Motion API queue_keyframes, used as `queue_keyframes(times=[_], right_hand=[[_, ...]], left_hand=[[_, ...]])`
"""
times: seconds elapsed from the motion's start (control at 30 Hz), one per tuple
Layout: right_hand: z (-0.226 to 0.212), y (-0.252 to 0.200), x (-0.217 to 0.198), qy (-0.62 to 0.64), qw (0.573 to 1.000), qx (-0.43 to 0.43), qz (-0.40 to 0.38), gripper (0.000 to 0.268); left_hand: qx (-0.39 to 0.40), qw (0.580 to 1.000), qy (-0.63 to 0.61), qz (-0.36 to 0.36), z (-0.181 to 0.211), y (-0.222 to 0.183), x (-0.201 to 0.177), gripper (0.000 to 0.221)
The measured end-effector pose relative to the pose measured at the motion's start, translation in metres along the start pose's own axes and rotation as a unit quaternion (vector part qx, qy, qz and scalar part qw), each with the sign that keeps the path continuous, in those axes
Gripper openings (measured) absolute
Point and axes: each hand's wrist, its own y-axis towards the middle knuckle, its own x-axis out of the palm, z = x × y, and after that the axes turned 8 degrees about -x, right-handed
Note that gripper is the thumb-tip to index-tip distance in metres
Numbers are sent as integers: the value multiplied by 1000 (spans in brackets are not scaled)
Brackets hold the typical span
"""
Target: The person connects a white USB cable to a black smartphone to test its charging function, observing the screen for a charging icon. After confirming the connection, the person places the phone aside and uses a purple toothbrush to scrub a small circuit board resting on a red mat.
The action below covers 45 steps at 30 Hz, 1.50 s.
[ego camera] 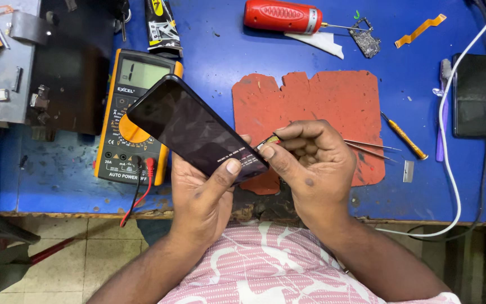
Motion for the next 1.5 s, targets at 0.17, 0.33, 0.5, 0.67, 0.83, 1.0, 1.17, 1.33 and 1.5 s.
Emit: queue_keyframes(times=[0.17, 0.33, 0.5, 0.67, 0.83, 1.0, 1.17, 1.33, 1.5], right_hand=[[5, 2, 1, 36, 999, 24, 13, 21], [4, 7, -6, 67, 995, 67, 1, 19], [8, -1, -1, -9, 1000, -3, -11, 22], [16, -1, -3, 26, 999, 20, -2, 21], [13, 9, -7, 93, 994, 59, -17, 19], [16, 13, -17, 145, 983, 105, -47, 12], [18, 17, -21, 206, 967, 137, -61, 11], [18, 20, -21, 218, 960, 158, -72, 15], [16, 22, -20, 198, 963, 170, -68, 24]], left_hand=[[16, 1000, 7, 11, 2, 1, 5, 57], [23, 1000, 10, 6, 5, 1, 8, 59], [31, 999, 6, -2, 3, 2, 8, 57], [41, 999, 26, -3, 1, 0, 5, 54], [46, 998, 35, 12, 1, -1, 4, 53], [30, 998, 47, 13, 3, -1, 1, 47], [35, 998, 56, 17, 2, 0, 1, 49], [39, 998, 54, 15, 3, 0, 2, 48], [32, 998, 54, 14, 6, 0, 2, 51]])
